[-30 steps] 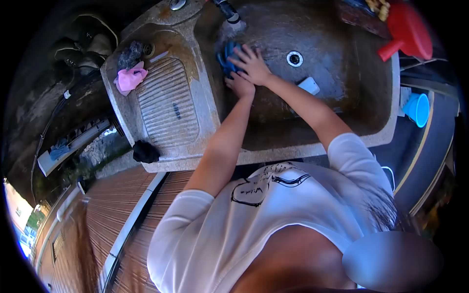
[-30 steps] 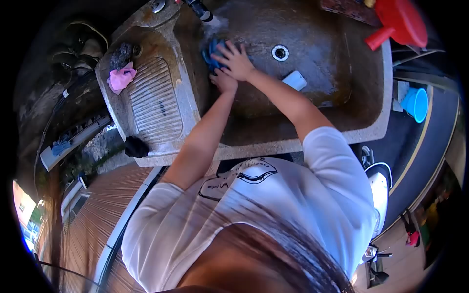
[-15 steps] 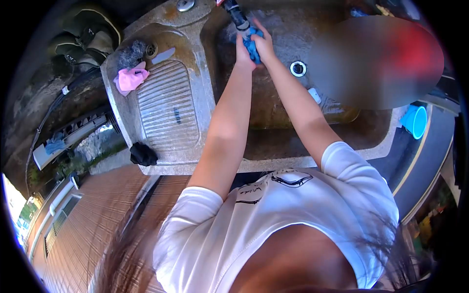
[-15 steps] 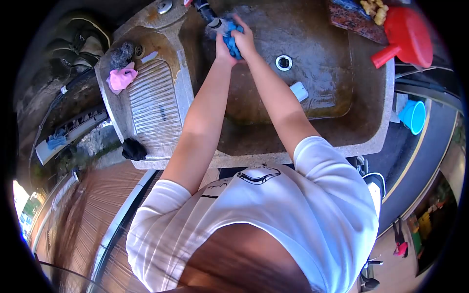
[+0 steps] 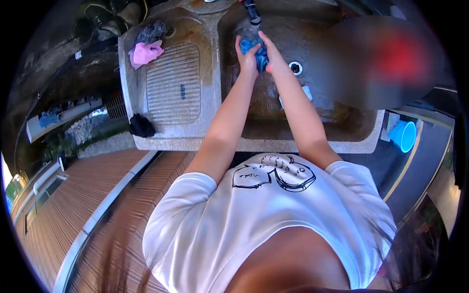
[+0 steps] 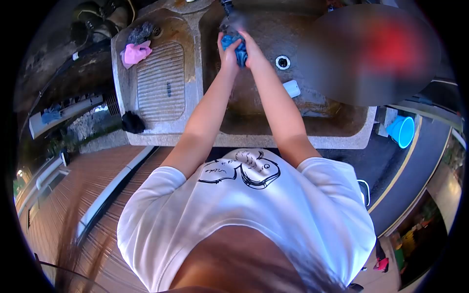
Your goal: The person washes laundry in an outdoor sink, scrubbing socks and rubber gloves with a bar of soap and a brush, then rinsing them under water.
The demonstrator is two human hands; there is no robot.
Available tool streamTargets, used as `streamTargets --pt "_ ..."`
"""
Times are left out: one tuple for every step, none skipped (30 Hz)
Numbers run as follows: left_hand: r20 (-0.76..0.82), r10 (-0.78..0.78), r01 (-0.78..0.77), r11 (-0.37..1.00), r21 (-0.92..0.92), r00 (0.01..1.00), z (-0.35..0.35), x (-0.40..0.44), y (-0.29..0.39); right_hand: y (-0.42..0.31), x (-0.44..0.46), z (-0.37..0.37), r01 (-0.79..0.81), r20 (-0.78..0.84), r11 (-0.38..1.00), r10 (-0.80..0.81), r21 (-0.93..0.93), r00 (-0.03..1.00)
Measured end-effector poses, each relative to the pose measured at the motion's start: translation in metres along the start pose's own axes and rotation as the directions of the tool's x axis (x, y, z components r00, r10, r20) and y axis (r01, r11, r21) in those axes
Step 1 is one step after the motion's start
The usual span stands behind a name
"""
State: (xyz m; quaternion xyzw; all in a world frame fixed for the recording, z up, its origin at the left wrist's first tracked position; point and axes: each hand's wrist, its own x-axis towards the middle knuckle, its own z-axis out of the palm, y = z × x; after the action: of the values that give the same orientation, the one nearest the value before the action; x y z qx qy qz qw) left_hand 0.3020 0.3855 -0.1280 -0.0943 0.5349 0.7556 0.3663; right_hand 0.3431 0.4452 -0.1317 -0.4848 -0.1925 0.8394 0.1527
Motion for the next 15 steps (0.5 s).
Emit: streamTargets --pt "0.088 0.143 -0.14 0.989 -0.044 0.986 -0.006 -0.01 0.0 -0.002 -0.016 0.0 -0.259 0.152 0.953 0.236 0.158 0.96" --pt "0.107 0.203 -0.198 0.979 -0.054 0.973 -0.015 -0.01 -0.002 0.003 -0.023 0.0 -0.243 0.132 0.956 0.223 0.163 0.966" --pt "0.103 0.211 -0.206 0.977 -0.056 0.972 -0.024 -0.009 -0.003 0.013 -0.022 -0.003 -0.245 0.139 0.957 0.224 0.157 0.965" --pt "0.262 0.24 -0.275 0.956 0.106 0.935 -0.032 -0.008 -0.001 0.024 -0.02 -0.006 -0.112 0.13 0.97 0.085 0.214 0.988" --pt "0.418 0.233 -0.359 0.898 0.254 0.878 -0.037 -0.007 0.0 0.031 -0.015 -0.008 0.024 0.114 0.962 -0.057 0.273 0.992" --pt "0.394 0.346 -0.463 0.85 0.252 0.851 -0.03 -0.012 0.007 0.022 -0.049 0.011 0.163 0.096 0.931 -0.204 0.327 0.974" --pt "0.394 0.35 -0.466 0.849 0.251 0.85 -0.019 -0.02 0.018 0.024 -0.049 0.017 0.163 0.099 0.931 -0.205 0.326 0.974" --pt "0.343 0.347 -0.445 0.855 0.267 0.873 -0.008 -0.031 0.029 0.027 -0.046 0.02 0.331 -0.031 0.902 -0.336 0.277 0.942" --pt "0.292 0.343 -0.423 0.861 0.283 0.893 -0.004 -0.037 0.033 0.028 -0.052 0.025 0.484 -0.151 0.85 -0.461 0.207 0.874" --pt "0.285 0.383 -0.46 0.839 0.29 0.879 -0.001 -0.039 0.032 0.026 -0.057 0.028 0.537 -0.236 0.824 -0.494 0.18 0.837" --pt "0.284 0.387 -0.464 0.836 0.293 0.877 0.003 -0.043 0.034 0.023 -0.063 0.031 0.535 -0.232 0.825 -0.492 0.184 0.839" --pt "0.212 0.345 -0.392 0.886 0.249 0.914 0.005 -0.045 0.033 0.022 -0.066 0.031 0.567 -0.272 0.804 -0.514 0.18 0.814" --pt "0.142 0.297 -0.321 0.927 0.195 0.944 0.009 -0.047 0.031 0.02 -0.068 0.031 0.601 -0.31 0.781 -0.536 0.172 0.785" --pt "0.091 0.24 -0.25 0.96 0.122 0.966 0.012 -0.048 0.03 0.02 -0.068 0.029 0.64 -0.327 0.756 -0.575 0.138 0.75" --pt "0.085 0.247 -0.255 0.96 0.117 0.965 0.014 -0.053 0.032 0.021 -0.066 0.025 0.638 -0.318 0.758 -0.577 0.136 0.753"
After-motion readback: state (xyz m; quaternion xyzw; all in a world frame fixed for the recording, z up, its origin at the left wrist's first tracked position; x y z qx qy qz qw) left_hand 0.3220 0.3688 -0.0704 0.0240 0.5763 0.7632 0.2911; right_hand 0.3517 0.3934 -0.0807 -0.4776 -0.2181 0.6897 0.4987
